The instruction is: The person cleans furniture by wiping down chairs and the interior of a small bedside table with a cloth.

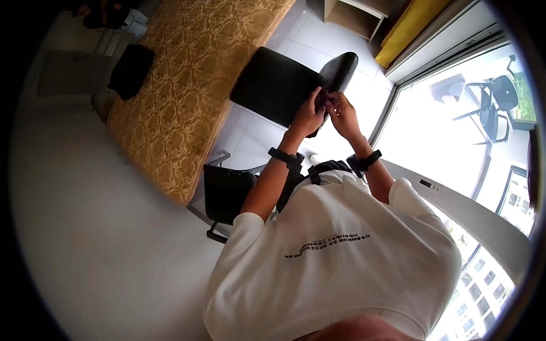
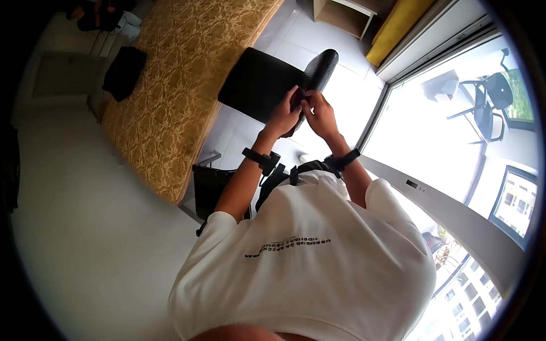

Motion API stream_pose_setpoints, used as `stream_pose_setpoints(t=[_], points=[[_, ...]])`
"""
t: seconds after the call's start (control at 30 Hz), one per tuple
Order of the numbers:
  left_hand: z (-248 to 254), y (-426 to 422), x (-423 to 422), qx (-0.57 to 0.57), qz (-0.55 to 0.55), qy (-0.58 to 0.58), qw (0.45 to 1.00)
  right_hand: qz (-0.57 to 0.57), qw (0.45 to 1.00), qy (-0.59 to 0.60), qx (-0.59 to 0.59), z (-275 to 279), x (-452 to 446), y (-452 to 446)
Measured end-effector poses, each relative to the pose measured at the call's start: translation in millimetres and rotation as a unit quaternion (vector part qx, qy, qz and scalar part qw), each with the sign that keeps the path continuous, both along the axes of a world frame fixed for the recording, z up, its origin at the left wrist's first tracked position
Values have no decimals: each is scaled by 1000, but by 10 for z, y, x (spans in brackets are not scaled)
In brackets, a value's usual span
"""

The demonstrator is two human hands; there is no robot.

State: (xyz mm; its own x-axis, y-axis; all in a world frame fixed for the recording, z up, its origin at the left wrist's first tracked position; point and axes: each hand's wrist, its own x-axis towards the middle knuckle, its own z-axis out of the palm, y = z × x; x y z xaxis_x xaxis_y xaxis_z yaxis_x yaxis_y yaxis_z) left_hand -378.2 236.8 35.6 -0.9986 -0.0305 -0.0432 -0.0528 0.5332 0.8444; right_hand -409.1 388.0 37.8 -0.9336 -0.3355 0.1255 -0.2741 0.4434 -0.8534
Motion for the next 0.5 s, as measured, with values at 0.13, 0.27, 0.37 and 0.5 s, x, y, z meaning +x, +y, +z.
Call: stream_pose_setpoints(t=[0.13, 0.27, 0.37, 0.5], points=[[-129, -236, 170, 73, 1, -93, 993, 4, 999, -40, -3, -111, 111, -39], [-248, -358, 440, 57, 11, -62, 996, -73, 997, 3, 25, -303, -118, -106], [-146, -362, 278, -21, -38, -72, 996, -177, 984, 9, 34, -353, -519, -187], [52, -372, -451, -176, -186, -67, 964, -361, 926, -107, 18, -333, -969, -543]])
